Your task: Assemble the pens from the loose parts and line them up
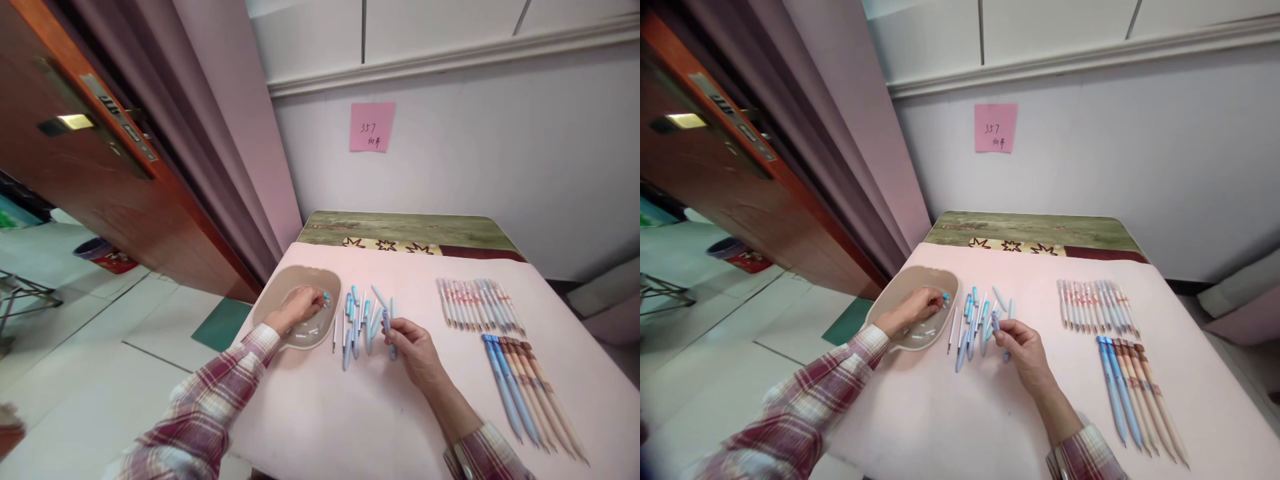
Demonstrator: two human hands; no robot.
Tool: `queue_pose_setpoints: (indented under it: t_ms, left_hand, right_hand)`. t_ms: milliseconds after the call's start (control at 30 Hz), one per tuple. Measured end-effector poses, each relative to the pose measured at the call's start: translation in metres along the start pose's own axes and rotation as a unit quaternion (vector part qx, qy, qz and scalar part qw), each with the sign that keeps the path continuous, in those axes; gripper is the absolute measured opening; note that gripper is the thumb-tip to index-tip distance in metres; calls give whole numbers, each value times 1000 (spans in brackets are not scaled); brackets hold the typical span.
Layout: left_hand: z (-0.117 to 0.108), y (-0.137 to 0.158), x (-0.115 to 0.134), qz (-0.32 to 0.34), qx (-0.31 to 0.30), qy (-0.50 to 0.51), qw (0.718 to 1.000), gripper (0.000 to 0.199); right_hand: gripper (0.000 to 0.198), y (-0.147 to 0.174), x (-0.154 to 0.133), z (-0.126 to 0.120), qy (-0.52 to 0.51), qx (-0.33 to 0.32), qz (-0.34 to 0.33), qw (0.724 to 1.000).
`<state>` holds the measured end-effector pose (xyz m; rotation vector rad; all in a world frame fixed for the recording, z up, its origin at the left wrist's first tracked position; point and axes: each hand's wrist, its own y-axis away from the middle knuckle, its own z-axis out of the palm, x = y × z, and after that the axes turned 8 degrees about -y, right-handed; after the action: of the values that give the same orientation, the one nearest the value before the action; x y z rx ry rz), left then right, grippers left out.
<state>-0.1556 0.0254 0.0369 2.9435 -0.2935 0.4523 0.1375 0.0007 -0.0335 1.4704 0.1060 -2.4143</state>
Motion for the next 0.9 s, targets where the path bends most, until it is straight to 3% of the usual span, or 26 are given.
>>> queue_pose_setpoints:
  t_ms: [233,333,433,533,633,733,900]
  left_hand:
    - [-3,0,2,-9,11,-14,1000,12]
    - [-17,8,11,-27,64,1,998,13]
    - [-32,19,39,-37,150,133,979,11]
    - [-34,28,79,-48,157,324,931,14]
    - [-23,30,113,-62,149,423,892,19]
    - [-10,27,130,-41,146,407,901,16]
    - [-9,26,133,12,148,264,953,16]
  right_hand:
    - [26,1,-4,3,15,-3,-12,1000]
    - [25,2,-7,6,17,-10,-11,1000]
    - [25,4,-11,11,16,-23,-8,1000]
    - [26,4,-15,15,14,-36,-10,999]
    - [26,3,-16,16,18,-42,-18,999]
    - [27,3,-17,15,27,-46,-27,998]
    - [27,2,-21,16,21,-48,-38,998]
